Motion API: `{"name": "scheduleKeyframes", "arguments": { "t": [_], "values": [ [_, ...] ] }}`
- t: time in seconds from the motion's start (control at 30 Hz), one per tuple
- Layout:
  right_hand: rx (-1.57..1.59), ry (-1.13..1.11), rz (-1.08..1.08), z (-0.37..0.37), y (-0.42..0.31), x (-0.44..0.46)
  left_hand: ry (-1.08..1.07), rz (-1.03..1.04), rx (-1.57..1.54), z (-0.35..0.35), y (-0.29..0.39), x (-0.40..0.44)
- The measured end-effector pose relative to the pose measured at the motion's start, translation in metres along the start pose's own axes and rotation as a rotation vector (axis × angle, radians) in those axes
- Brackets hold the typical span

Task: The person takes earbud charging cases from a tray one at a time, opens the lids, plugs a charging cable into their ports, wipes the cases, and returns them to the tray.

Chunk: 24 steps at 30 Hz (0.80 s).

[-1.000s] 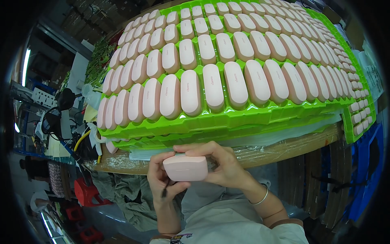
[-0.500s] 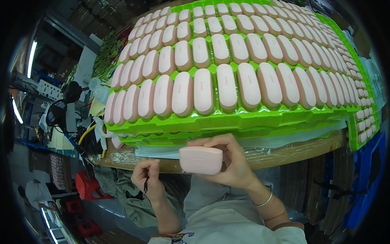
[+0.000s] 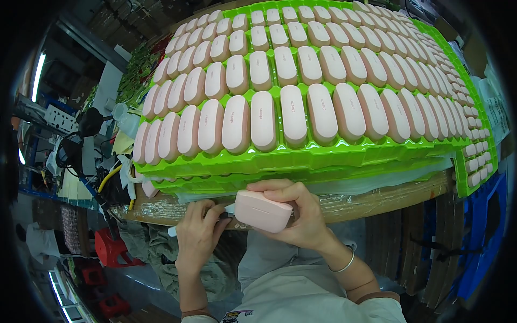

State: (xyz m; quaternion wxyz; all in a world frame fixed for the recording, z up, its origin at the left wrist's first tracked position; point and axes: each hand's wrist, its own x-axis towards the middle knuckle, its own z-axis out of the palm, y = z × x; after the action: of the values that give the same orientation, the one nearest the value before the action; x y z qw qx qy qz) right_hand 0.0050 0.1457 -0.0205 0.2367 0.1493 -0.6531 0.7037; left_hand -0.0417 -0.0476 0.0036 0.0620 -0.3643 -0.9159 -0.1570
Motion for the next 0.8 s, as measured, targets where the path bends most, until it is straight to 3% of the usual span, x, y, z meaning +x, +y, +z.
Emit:
{"name": "scheduleKeyframes", "arguments": {
  "t": [0.1,0.17,0.27,0.33,0.43,0.5,0.63,0.73,0.8],
  "values": [
    [-0.017,0.007,-0.02,0.0,0.001,0.0,0.102,-0.013,0.018,0.005,-0.006,-0.007],
    [-0.086,0.013,-0.056,0.0,0.001,0.001,0.39,-0.013,-0.177,0.007,-0.003,-0.015],
    [-0.11,0.036,-0.077,0.002,0.003,0.0,0.464,-0.034,-0.377,0.011,0.018,-0.019],
    [-0.136,0.046,-0.091,0.002,0.004,0.0,0.519,0.065,-0.318,0.016,0.033,-0.009],
    [-0.233,0.063,-0.128,-0.001,0.005,-0.003,0.426,0.047,-0.368,0.025,0.05,-0.009],
    [-0.302,0.069,-0.142,-0.001,0.005,-0.007,0.477,-0.059,-0.387,0.024,0.053,-0.007],
    [-0.308,0.099,-0.177,0.0,0.007,-0.006,0.459,-0.049,-0.392,0.026,0.059,-0.009],
    [-0.306,0.112,-0.176,0.0,0.006,-0.007,0.562,-0.081,-0.441,0.026,0.056,-0.004],
    [-0.303,0.123,-0.157,-0.002,0.006,-0.008,0.462,-0.053,-0.445,0.025,0.056,-0.01]
  ]
}}
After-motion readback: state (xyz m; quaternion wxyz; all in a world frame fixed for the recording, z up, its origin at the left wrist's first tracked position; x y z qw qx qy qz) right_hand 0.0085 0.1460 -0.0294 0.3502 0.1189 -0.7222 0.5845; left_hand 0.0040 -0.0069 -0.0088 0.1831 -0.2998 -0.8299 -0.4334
